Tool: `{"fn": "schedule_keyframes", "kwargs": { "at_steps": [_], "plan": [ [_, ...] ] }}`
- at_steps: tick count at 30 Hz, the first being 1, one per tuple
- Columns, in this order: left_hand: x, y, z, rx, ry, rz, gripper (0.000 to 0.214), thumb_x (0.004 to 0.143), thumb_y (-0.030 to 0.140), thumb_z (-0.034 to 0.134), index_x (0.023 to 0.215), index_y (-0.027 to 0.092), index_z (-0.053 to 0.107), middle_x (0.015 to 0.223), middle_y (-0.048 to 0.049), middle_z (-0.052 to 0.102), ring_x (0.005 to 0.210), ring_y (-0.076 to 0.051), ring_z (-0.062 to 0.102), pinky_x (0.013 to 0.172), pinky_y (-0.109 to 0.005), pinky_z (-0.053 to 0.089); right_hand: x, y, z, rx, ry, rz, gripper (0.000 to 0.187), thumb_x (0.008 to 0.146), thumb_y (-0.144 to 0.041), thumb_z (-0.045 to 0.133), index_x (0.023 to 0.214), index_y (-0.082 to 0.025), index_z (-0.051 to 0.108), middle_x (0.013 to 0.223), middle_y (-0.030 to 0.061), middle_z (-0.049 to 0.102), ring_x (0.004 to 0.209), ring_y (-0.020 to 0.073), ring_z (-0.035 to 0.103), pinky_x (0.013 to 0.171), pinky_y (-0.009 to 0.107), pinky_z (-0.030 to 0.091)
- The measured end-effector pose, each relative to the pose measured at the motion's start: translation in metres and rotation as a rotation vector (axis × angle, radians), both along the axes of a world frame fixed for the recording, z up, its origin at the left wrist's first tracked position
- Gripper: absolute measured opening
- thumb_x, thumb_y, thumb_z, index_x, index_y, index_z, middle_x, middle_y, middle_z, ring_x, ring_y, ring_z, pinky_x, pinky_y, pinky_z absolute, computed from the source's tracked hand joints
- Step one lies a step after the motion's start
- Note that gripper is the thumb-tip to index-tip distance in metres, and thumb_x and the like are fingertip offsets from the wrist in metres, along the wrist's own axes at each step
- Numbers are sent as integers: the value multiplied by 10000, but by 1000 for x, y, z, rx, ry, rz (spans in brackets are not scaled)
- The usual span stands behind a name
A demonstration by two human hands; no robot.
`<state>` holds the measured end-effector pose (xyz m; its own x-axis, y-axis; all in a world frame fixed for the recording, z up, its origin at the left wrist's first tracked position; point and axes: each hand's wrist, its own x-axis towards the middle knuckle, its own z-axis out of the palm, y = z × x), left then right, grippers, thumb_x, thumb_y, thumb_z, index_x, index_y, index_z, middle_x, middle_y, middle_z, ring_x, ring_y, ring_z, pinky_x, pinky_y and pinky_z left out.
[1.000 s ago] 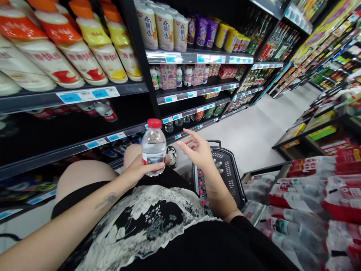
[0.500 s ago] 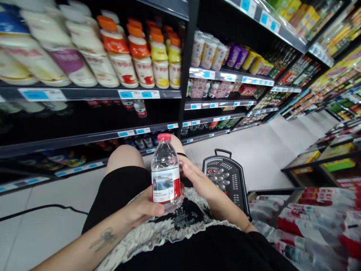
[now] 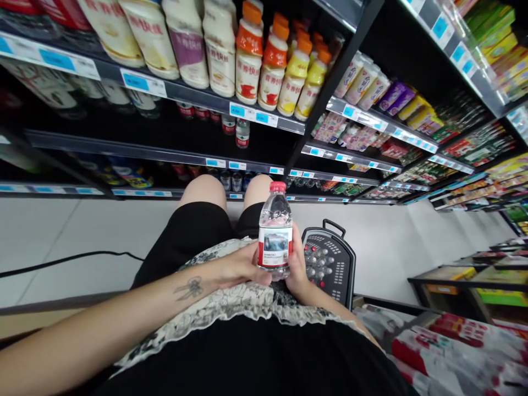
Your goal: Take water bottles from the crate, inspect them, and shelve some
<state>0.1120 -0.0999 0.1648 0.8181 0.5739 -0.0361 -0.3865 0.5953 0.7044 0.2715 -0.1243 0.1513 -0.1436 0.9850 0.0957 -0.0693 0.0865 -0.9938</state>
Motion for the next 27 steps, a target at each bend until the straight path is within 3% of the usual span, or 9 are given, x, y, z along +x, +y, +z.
{"fn": "schedule_keyframes", "kwargs": {
  "at_steps": [4, 11, 17, 22, 27],
  "plan": [
    [-1, -1, -2, 23, -15, -19, 745, 640, 245, 925, 1314, 188, 612, 1200, -123, 747, 1194, -311, 671, 1092, -493, 445, -1, 1, -6, 27, -39, -58, 1011, 825, -920, 244, 1544, -220, 371, 1476, 138, 524, 1415, 326, 474, 1167, 490, 414],
    [3, -3, -4, 16, -13, 36, 805, 656, 187, 901, 1382, 200, 554, 1277, -141, 715, 1237, -324, 653, 1106, -506, 449, 2, 2, 2, 106, 22, -31, 872, 888, -830, 359, 1537, -249, 387, 1518, 125, 499, 1435, 329, 455, 1185, 517, 392],
    [15, -9, 3, 80, 139, 396, 965, 758, 195, 855, 1565, 303, 336, 1456, -144, 598, 1370, -338, 549, 1144, -502, 431, 6, 2, 9, 91, -126, -86, 745, 955, -591, 560, 1584, -253, 345, 1562, 110, 476, 1398, 279, 506, 1181, 463, 420],
    [13, -10, 2, 176, 95, 457, 1036, 827, 223, 801, 1635, 341, 164, 1583, -140, 465, 1449, -349, 455, 1182, -536, 395, 4, 5, 4, 113, -163, -108, 593, 1021, -536, 471, 1539, -248, 470, 1550, 76, 515, 1454, 250, 459, 1255, 458, 325],
    [12, -7, -4, 232, 109, 440, 1097, 826, 228, 806, 1651, 365, 97, 1648, -137, 370, 1501, -356, 370, 1210, -535, 361, 3, 3, 3, 141, -173, -231, 567, 1068, -490, 357, 1552, -213, 460, 1556, 94, 510, 1457, 236, 463, 1239, 452, 362]
  ]
}}
